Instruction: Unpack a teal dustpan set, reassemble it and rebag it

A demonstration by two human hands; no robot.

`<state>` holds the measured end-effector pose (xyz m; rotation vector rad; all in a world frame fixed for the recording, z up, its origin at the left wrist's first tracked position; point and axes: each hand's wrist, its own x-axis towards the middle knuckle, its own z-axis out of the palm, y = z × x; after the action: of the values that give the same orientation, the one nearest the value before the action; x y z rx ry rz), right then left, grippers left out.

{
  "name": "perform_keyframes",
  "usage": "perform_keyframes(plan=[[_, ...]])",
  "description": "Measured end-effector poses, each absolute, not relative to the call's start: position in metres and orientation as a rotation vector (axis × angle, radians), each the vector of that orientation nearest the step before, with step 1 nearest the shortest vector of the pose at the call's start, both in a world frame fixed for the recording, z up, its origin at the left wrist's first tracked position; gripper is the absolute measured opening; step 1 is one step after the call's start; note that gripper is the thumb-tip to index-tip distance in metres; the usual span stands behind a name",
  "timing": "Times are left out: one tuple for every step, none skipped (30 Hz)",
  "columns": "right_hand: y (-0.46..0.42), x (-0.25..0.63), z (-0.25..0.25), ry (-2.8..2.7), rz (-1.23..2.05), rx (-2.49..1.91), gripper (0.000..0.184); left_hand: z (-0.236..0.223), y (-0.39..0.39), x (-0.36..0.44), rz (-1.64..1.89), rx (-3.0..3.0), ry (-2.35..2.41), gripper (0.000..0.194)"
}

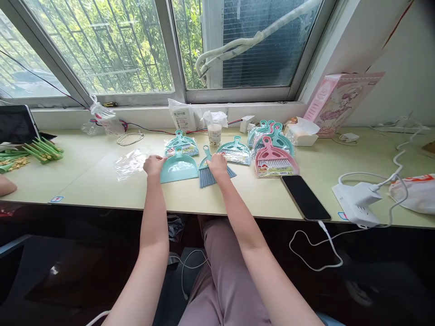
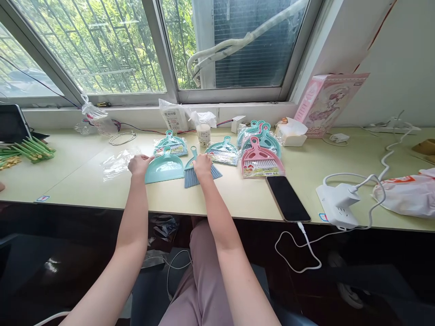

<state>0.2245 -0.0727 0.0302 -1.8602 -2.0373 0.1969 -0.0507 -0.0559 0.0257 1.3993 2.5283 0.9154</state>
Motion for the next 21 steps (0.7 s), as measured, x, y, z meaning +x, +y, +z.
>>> perform_keyframes(plan=[[-0.072,0.225,0.03,-2.015,0.209,-1.873,0.026,0.026,-0.056,-0.049,0.945,1.411,2.572,0.024],[-0.072,0.224,0.03,-1.997,0.221,-1.885,0.025,0.026,-0.057,-0.048,0.984,1.428,2.615,0.024],[-0.073,0.224,0.031,-1.983,0.228,-1.894,0.025,0.027,-0.058,-0.047,1.03,1.449,2.655,0.025],[-0.073,0.224,0.032,-1.976,0.22,-1.903,0.027,0.027,-0.059,-0.045,1.079,1.475,2.687,0.025],[-0.075,0.224,0.033,-1.971,0.196,-1.907,0.029,0.027,-0.059,-0.044,1.126,1.51,2.709,0.025],[-0.076,0.224,0.034,-1.97,0.154,-1.897,0.03,0.027,-0.06,-0.042,1.155,1.556,2.718,0.027],[-0.078,0.224,0.035,-1.972,0.095,-1.874,0.032,0.026,-0.06,-0.04,1.159,1.618,2.714,0.029],[-0.079,0.225,0.035,-1.975,0.031,-1.844,0.033,0.025,-0.06,-0.038,1.13,1.698,2.701,0.031],[-0.08,0.225,0.035,-1.977,-0.031,-1.819,0.033,0.024,-0.06,-0.036,1.071,1.791,2.682,0.033],[-0.08,0.226,0.034,-1.976,-0.077,-1.815,0.034,0.022,-0.06,-0.034,0.989,1.884,2.664,0.033],[-0.08,0.227,0.033,-1.975,-0.099,-1.841,0.034,0.021,-0.06,-0.033,0.897,1.958,2.655,0.033],[-0.078,0.228,0.032,-1.971,-0.095,-1.893,0.034,0.02,-0.059,-0.032,0.805,2.005,2.658,0.032],[-0.077,0.23,0.03,-1.968,-0.072,-1.953,0.033,0.018,-0.059,-0.031,0.728,2.03,2.669,0.031],[-0.075,0.232,0.029,-1.965,-0.041,-2.001,0.032,0.017,-0.058,-0.031,0.679,2.042,2.684,0.03],[-0.073,0.233,0.027,-1.96,-0.012,-2.03,0.033,0.017,-0.058,-0.032,0.662,2.046,2.701,0.029],[-0.071,0.235,0.026,-1.956,0.012,-2.041,0.035,0.016,-0.057,-0.032,0.671,2.048,2.72,0.03],[-0.07,0.236,0.025,-1.95,0.031,-2.043,0.037,0.016,-0.057,-0.033,0.693,2.05,2.741,0.034],[-0.069,0.237,0.024,-1.941,0.045,-2.043,0.038,0.016,-0.057,-0.034,0.71,2.047,2.762,0.039],[-0.068,0.237,0.024,-1.932,0.059,-2.046,0.039,0.016,-0.057,-0.035,0.702,2.038,2.782,0.041],[-0.067,0.237,0.023,-1.922,0.073,-2.055,0.038,0.015,-0.056,-0.035,0.66,2.028,2.797,0.038],[-0.067,0.237,0.023,-1.912,0.086,-2.067,0.037,0.015,-0.056,-0.036,0.591,2.026,2.8,0.033]])
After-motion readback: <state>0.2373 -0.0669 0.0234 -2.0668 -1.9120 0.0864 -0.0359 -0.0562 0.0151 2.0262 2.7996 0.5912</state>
